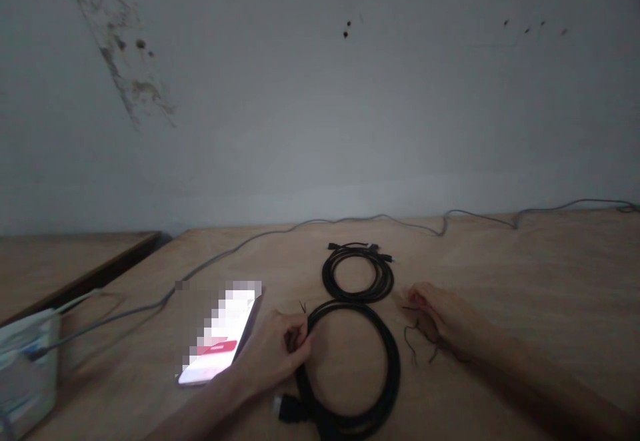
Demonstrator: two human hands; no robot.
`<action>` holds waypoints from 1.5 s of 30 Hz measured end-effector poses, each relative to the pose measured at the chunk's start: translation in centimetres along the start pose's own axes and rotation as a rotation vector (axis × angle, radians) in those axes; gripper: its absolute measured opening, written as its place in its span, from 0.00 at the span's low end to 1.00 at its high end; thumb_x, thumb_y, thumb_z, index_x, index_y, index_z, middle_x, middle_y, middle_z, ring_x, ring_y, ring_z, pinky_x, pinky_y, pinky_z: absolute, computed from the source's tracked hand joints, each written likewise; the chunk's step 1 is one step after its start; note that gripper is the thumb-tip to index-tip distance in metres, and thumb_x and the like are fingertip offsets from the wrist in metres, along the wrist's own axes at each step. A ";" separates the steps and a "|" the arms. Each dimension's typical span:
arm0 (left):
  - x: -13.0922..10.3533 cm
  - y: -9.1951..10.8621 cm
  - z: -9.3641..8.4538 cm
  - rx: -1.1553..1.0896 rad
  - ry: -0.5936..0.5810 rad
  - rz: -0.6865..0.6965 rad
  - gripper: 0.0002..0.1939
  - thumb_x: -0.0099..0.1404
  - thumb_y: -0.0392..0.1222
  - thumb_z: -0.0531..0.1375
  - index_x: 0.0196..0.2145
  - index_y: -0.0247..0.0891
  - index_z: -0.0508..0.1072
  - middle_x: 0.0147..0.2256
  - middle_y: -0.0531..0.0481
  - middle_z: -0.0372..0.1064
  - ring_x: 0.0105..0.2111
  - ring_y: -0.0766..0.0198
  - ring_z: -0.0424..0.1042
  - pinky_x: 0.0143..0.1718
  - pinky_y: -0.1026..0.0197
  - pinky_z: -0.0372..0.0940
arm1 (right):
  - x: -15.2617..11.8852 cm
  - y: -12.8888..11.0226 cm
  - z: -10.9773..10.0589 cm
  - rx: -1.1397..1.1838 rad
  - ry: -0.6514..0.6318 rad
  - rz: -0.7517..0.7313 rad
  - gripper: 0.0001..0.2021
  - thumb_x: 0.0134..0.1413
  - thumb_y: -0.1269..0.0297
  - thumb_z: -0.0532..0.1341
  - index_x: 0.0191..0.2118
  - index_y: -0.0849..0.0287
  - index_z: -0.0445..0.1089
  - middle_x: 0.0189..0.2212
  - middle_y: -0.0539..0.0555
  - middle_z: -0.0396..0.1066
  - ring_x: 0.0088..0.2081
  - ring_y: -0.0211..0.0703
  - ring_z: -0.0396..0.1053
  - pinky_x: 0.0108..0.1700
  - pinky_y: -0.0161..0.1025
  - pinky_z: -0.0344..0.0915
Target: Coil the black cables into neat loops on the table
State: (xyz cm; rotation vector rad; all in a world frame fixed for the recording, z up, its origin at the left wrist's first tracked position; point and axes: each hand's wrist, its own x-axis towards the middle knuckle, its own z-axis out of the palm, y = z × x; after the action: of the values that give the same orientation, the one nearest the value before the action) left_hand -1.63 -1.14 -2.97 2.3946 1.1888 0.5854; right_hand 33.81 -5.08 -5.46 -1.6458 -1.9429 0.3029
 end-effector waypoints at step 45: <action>0.2 0.2 -0.4 0.197 0.064 -0.051 0.15 0.55 0.36 0.59 0.42 0.41 0.73 0.29 0.53 0.68 0.33 0.56 0.68 0.37 0.56 0.59 | 0.8 -0.5 -1.5 0.177 0.166 0.015 0.15 0.62 0.59 0.54 0.43 0.54 0.77 0.39 0.58 0.79 0.41 0.52 0.75 0.41 0.44 0.68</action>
State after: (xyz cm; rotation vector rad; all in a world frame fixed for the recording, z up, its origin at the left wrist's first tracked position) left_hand -1.58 -1.02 -2.49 2.5149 1.3893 0.5549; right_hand 34.16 -4.73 -3.80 -1.5219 -1.7299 0.3235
